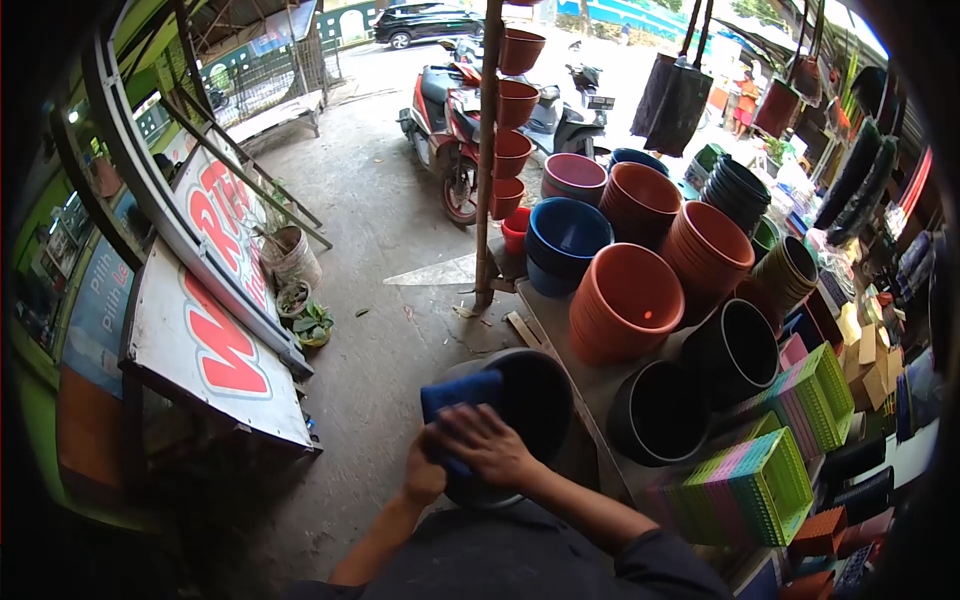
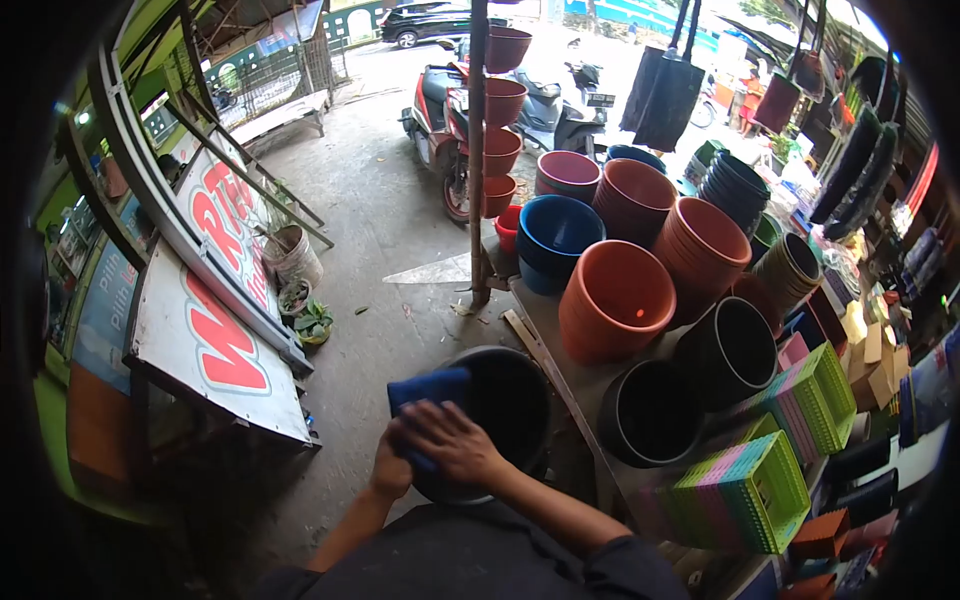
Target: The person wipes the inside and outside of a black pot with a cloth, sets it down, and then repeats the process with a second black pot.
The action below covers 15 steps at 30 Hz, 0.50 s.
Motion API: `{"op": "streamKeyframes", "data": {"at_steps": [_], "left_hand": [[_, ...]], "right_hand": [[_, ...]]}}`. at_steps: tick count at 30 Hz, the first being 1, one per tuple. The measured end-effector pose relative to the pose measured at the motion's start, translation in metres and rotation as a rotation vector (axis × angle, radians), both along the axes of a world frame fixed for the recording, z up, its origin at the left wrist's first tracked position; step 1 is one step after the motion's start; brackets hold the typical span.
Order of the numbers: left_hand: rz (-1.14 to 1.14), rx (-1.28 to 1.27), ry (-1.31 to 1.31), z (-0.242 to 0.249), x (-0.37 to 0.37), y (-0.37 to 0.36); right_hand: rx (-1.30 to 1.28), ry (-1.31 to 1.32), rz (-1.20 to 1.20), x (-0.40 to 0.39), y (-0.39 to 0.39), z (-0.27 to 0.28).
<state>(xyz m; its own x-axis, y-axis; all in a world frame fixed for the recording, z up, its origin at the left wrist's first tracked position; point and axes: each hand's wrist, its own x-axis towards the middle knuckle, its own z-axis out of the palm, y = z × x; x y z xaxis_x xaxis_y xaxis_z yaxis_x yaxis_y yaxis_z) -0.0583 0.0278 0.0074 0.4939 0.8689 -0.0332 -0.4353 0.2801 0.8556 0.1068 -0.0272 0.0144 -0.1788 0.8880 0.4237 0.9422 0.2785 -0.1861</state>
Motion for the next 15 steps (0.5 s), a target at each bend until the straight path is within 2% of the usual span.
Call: {"op": "streamKeyframes", "data": {"at_steps": [2,6,8,10,12,13,15], "left_hand": [[-0.285,0.222,0.191,-0.007,-0.011,0.01],[-0.276,0.081,0.205,0.006,-0.005,0.008],[-0.229,0.102,0.071,0.005,-0.005,0.014],[-0.251,0.077,0.03,0.026,-0.008,0.016],[-0.268,0.049,-0.013,0.025,-0.015,0.02],[-0.207,0.058,0.007,0.013,-0.02,0.023],[-0.143,0.067,0.028,0.002,-0.027,0.025]], "right_hand": [[0.078,-0.09,0.3,0.001,0.014,0.008],[0.234,-0.205,0.299,0.024,0.043,0.016],[0.257,-0.212,0.177,0.036,0.055,0.022],[0.287,-0.163,0.127,0.057,0.066,0.027],[0.064,0.001,-0.153,0.079,0.07,0.031],[0.065,-0.001,-0.152,0.089,0.067,0.029],[-0.104,0.311,-0.26,0.108,0.064,0.017]]}}
